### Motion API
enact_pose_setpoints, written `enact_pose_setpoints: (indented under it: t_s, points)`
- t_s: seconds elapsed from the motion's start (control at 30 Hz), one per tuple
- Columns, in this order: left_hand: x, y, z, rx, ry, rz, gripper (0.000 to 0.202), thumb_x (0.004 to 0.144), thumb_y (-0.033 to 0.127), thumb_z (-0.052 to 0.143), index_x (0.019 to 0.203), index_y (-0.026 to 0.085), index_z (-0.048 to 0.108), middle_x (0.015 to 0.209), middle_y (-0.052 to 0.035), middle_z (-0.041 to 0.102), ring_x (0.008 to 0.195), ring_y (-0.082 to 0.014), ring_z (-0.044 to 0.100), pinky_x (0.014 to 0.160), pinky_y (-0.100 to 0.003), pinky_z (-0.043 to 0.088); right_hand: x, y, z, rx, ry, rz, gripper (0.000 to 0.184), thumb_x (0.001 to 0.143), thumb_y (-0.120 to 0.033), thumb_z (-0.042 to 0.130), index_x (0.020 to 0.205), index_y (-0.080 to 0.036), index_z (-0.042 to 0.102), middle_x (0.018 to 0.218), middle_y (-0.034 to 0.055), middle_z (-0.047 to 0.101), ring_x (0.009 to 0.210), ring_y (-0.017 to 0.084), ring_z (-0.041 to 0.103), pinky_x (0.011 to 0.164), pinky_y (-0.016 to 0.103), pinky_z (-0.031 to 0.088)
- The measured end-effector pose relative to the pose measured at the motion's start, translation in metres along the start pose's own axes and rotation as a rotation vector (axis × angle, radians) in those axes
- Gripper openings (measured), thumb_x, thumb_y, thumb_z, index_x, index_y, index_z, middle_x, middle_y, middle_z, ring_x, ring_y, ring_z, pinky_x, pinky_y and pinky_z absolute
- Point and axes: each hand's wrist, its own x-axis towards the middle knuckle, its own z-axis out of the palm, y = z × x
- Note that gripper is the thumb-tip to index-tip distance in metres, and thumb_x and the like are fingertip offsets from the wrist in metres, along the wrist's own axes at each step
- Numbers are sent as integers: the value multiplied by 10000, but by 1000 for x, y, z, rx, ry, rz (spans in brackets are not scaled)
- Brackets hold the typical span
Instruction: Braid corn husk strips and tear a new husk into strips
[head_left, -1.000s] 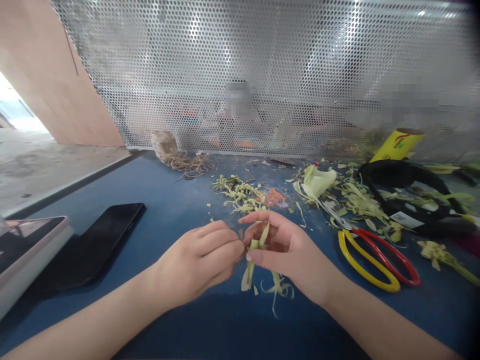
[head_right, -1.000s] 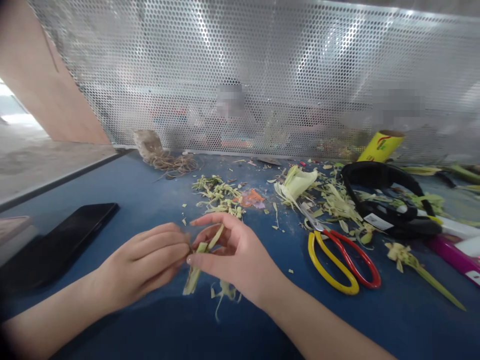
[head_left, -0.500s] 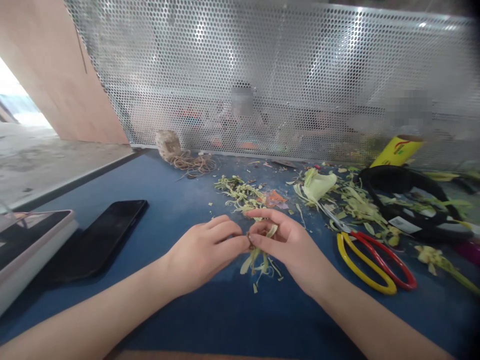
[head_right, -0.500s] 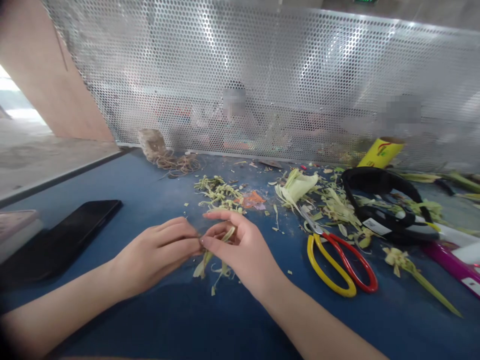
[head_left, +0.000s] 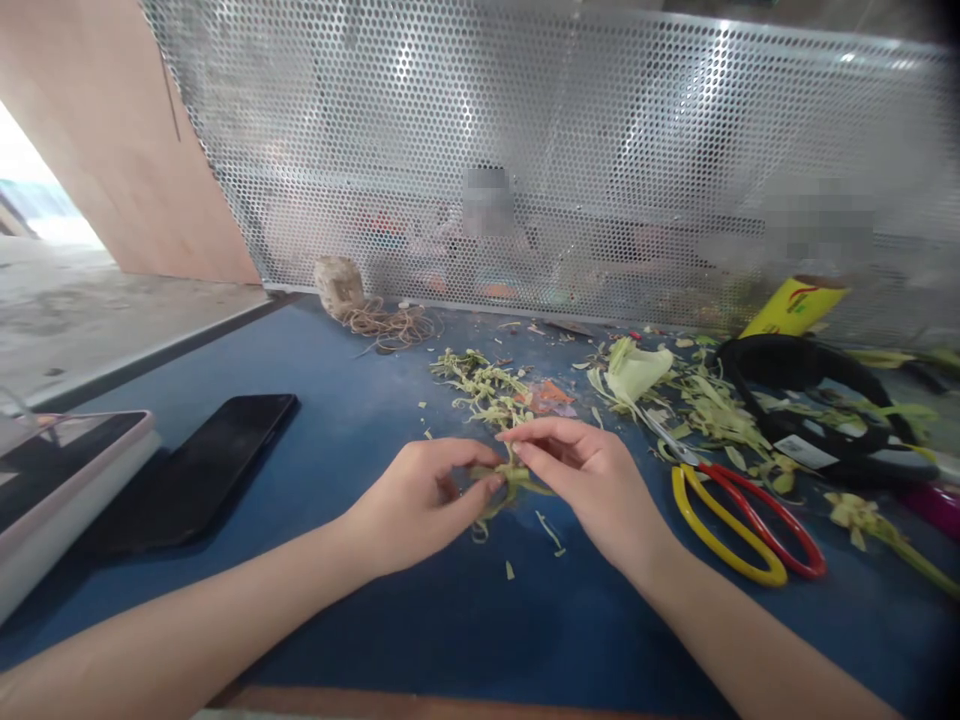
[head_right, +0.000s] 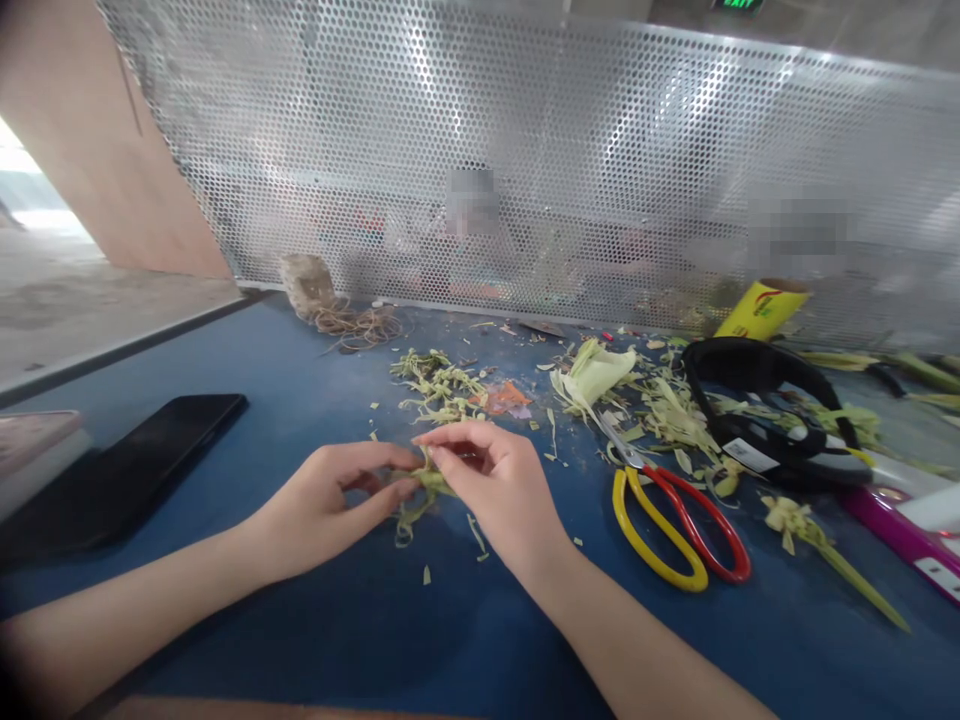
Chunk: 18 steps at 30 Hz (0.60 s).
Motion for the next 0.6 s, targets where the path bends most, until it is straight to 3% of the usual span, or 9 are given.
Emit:
enact_pose_setpoints:
  t_s: [0.2, 0.37, 0.6]
  points:
    - [2, -13, -4, 293, 12, 196, 250, 861, 227, 384, 899, 178, 626, 815, -19, 680, 723, -121, 619, 652, -199, 486, 5, 5, -1, -58, -15, 12, 88, 717, -257, 582, 753, -201, 640, 769, 16, 669, 729, 149, 614, 661, 264, 487]
    - [5, -26, -9, 564, 38, 479, 258, 868, 160, 338, 903, 120, 590, 859, -86, 646, 861, -174, 584, 729, -267, 500, 10, 14, -1, -54, 61, 83, 121, 704, -304, 608, 737, -193, 643, 761, 20, 682, 710, 147, 619, 680, 267, 478]
    - [10, -28, -18, 712, 51, 603, 280, 822, 43, 305, 865, 104, 575, 763, -73, 612, 793, -183, 538, 691, -276, 497, 9, 24, 7, 166, 160, 152, 111, 684, -280, 634, 714, -176, 611, 750, 15, 678, 721, 122, 608, 707, 241, 444]
